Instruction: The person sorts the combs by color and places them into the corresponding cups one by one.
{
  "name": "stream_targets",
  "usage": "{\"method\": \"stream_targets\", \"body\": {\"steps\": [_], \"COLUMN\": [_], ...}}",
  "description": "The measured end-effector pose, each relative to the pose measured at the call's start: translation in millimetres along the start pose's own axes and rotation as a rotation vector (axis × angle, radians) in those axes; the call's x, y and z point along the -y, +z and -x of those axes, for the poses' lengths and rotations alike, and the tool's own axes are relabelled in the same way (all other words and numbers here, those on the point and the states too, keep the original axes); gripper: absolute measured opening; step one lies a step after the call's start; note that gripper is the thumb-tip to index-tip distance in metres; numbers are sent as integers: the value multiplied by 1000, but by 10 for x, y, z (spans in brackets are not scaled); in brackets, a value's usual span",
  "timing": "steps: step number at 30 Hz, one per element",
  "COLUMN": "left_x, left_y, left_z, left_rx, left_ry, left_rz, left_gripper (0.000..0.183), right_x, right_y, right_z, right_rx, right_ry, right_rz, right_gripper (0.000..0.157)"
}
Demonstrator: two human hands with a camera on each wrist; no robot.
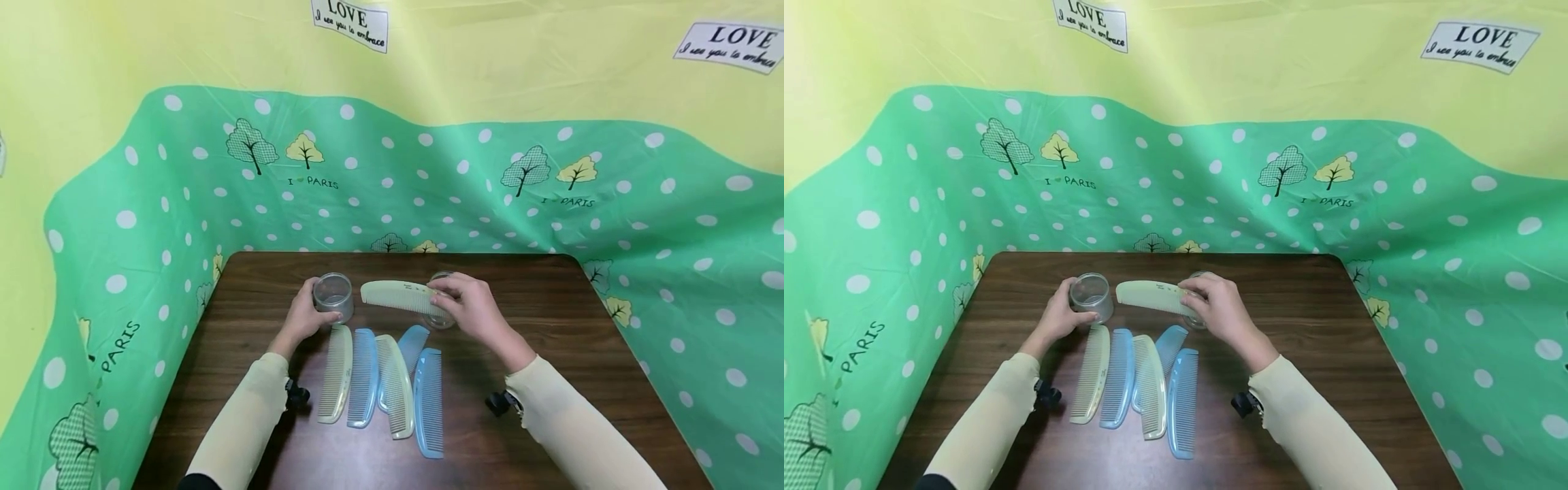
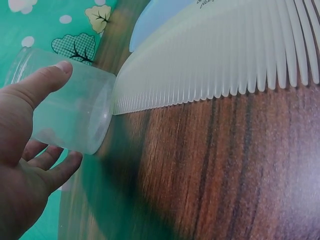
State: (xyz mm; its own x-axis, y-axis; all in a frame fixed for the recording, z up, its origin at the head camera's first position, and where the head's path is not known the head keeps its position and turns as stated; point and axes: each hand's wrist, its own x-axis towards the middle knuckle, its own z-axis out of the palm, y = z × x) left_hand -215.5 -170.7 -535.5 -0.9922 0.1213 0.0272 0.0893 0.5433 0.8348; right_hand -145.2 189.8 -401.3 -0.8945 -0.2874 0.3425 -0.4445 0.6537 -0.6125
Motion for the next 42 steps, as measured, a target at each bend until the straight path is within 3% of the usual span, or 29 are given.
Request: {"method": "stream_targets", "body": {"steps": [12, 30, 42], "left_x": [19, 19, 25], "left_y": [8, -11, -15], "left_z": [3, 2, -14], "left_rx": [2, 23, 29], "left_ry": [-2, -15, 0], "left_rz": [-11, 3, 33], "left_gripper": [92, 94, 89], "right_x": [79, 258, 365], "right_y": [141, 421, 546], "right_z": [-244, -514, -747], "right_rx": [-13, -17, 46], "right_ry": [-30, 9, 35], "right_rz": [-4, -5, 41], "right_gripper": [21, 18, 17]}}
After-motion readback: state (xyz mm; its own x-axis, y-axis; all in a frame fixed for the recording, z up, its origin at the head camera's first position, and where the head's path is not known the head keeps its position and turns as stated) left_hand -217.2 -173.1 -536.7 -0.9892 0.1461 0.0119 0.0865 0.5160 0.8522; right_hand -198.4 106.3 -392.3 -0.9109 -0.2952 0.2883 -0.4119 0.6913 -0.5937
